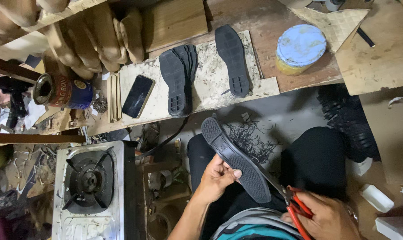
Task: The person sits on the floor and uses red-handled shears to trim the edges of rubber shoe soles one at a time, holding each sole against their lap and cutting off excess material, with trimmings accumulating on the floor. Finished soles are placed on the workbench with a stack of other soles.
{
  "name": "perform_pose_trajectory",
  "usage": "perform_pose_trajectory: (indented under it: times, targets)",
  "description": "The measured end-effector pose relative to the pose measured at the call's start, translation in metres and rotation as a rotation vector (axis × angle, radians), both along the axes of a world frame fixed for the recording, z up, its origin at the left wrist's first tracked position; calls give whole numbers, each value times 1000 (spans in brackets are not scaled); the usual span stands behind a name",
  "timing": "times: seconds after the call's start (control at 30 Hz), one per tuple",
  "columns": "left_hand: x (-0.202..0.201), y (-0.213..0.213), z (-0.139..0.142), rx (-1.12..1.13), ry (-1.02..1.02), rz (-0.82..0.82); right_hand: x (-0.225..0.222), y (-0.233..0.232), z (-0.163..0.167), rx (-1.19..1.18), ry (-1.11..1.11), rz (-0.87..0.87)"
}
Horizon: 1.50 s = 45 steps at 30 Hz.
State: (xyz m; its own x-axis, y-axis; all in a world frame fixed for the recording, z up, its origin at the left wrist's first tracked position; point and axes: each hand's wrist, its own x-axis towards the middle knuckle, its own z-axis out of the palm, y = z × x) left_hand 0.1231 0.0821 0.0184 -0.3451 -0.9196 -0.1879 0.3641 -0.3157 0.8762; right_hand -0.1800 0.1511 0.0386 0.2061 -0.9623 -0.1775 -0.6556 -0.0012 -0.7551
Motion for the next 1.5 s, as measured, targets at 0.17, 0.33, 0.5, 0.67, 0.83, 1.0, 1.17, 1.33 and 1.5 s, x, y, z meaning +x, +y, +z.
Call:
perform_pose_trajectory:
  times: [0.17, 0.33, 0.5, 0.67, 0.83, 1.0, 1.17, 1.33, 1.5]
  targets:
    - [5, 2, -5, -12, -14, -10, 2, -5, 8, 179, 117, 14]
    - [6, 5, -3, 11, -31, -43, 5, -10, 16, 252, 56, -30]
    - [-18, 7, 14, 20, 17, -158, 25, -15, 14, 43, -201, -68]
    - [-26, -12, 29, 108, 246, 231, 29, -15, 17, 240, -30, -67]
    - [-14, -15, 31, 93, 288, 184, 31, -20, 25, 479, -89, -163]
    - [-20, -15, 16, 115, 285, 295, 45, -21, 39, 284, 61, -187]
    - [-34, -5, 10, 168, 356, 324, 54, -30, 46, 110, 145, -69]
    - [-43, 2, 15, 206, 433, 229, 60, -27, 44, 55, 34, -103]
    - [-46, 5, 20, 218, 503, 178, 59, -22, 34, 269, 2, -154]
